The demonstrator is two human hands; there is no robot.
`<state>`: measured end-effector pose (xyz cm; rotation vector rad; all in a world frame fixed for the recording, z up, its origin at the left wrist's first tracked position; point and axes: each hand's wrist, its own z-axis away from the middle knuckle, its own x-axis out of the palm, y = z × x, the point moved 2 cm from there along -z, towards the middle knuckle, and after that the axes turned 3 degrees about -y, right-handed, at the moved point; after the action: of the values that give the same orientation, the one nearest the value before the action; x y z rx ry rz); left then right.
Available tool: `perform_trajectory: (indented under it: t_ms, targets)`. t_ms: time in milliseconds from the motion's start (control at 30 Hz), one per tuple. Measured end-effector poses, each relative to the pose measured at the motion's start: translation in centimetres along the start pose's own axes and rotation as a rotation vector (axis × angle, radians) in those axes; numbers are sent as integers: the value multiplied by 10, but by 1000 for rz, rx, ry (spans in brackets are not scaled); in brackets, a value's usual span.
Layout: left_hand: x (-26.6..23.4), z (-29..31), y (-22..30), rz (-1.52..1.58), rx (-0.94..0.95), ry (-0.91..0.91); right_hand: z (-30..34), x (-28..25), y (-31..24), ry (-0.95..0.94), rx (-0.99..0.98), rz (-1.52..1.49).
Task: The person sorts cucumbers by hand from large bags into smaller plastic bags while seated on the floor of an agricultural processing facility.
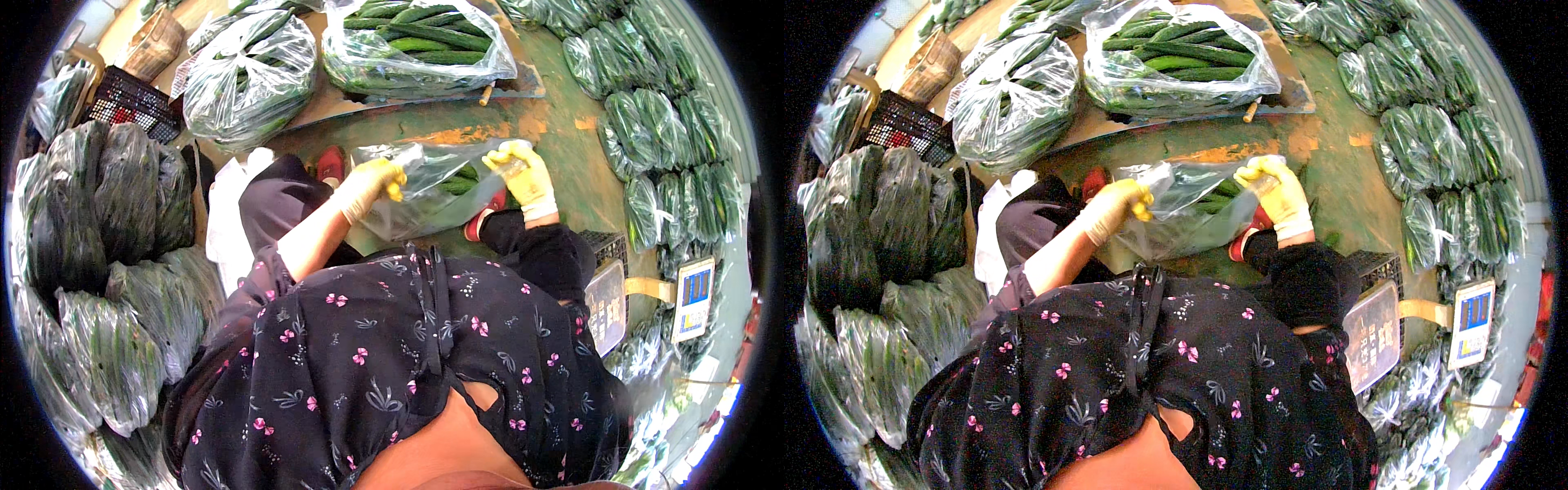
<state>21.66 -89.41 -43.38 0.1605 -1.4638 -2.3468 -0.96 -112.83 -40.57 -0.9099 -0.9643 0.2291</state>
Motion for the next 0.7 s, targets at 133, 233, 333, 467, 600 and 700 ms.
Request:
perform_trajectory:
  t_ms: [133, 233, 333, 467, 600, 700]
  targets:
    - [-37, 12, 116, -352, 528, -27, 17, 20, -42, -33, -100, 160]
    - [-64, 51, 132, 121, 192, 26, 35, 49, -65, -19, -183, 434]
    - [-68, 72, 116, -80, 434, 51, 45, 48, -67, 13, -186, 528]
    - [-71, 48, 84, 537, 201, -111, 32, 21, -56, 147, 1, 529]
    - [-69, 21, 101, 650, 143, -211, 4, -7, -74, 140, 231, 1110]
    - [-56, -7, 109, 604, 121, -284, -48, 45, -119, 211, 72, 2116]
